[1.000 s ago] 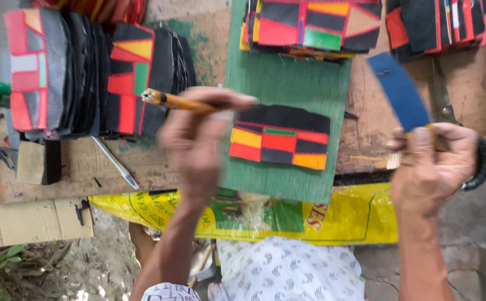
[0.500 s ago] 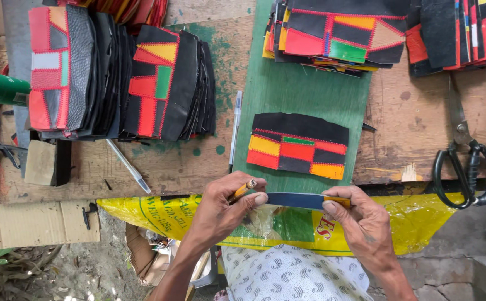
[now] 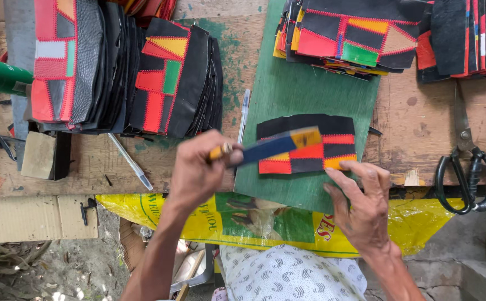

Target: The person marks and cuts colorful patterned leather pieces on a green cutting mat. They use a pencil and a metal ruler to draw straight lines, then cut the leather with scissors. Finished pieces are stacked on the table.

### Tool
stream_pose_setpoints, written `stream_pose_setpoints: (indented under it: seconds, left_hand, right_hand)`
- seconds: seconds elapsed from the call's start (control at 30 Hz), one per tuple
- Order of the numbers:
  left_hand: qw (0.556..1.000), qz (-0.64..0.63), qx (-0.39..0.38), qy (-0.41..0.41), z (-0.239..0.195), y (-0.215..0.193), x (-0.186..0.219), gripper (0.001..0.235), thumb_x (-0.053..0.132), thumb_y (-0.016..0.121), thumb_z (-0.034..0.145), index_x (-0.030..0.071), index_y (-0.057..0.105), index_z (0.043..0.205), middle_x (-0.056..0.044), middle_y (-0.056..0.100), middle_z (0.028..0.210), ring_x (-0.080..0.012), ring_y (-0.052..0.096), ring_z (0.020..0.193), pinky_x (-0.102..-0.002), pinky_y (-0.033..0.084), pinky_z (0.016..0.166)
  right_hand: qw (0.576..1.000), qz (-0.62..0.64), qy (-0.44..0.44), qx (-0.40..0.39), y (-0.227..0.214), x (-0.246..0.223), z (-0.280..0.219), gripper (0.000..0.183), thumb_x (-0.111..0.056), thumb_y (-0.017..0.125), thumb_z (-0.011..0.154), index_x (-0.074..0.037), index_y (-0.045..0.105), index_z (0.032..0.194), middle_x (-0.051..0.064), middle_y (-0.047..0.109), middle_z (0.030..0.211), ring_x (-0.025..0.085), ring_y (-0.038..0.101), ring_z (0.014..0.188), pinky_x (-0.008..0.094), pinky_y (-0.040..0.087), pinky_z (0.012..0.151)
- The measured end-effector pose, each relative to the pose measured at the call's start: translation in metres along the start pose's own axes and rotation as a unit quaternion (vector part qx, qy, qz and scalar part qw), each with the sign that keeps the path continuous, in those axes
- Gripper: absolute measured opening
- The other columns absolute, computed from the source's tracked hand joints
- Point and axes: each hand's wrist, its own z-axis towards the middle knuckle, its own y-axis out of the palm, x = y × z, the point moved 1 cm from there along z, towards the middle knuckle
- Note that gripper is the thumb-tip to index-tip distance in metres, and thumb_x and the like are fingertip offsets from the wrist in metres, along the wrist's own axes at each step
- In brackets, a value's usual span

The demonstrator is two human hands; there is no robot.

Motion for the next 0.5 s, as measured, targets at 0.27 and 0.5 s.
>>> stream_pose_setpoints:
  seconds: [0.27, 0.5]
  left_hand:
    - [0.989, 0.066, -0.105, 0.074, 0.082, 0.033, 0.009, 0.012, 0.005, 0.077, 0.084, 0.003, 0.076, 0.096, -0.016, 0.075, 0.087, -0.0233, 0.073, 0.075, -0.034, 0.054, 0.067]
    - [0.982, 0.109, -0.156, -0.012, 0.103, 0.044, 0.002, 0.014, 0.007, 0.078, 0.079, 0.004, 0.078, 0.093, -0.018, 0.074, 0.08, -0.024, 0.076, 0.069, -0.036, 0.056, 0.063]
  right_hand:
    - [1.0, -0.007, 0.012, 0.018, 0.009, 0.002, 0.016, 0.041, -0.009, 0.079, 0.083, -0.009, 0.071, 0.123, 0.019, 0.055, 0.136, 0.039, 0.051, 0.129, 0.049, 0.04, 0.11]
    - [0.999, -0.031, 0.017, 0.016, 0.015, 0.001, 0.004, 0.036, -0.005, 0.076, 0.088, -0.011, 0.074, 0.124, 0.015, 0.06, 0.127, 0.037, 0.052, 0.12, 0.048, 0.042, 0.104]
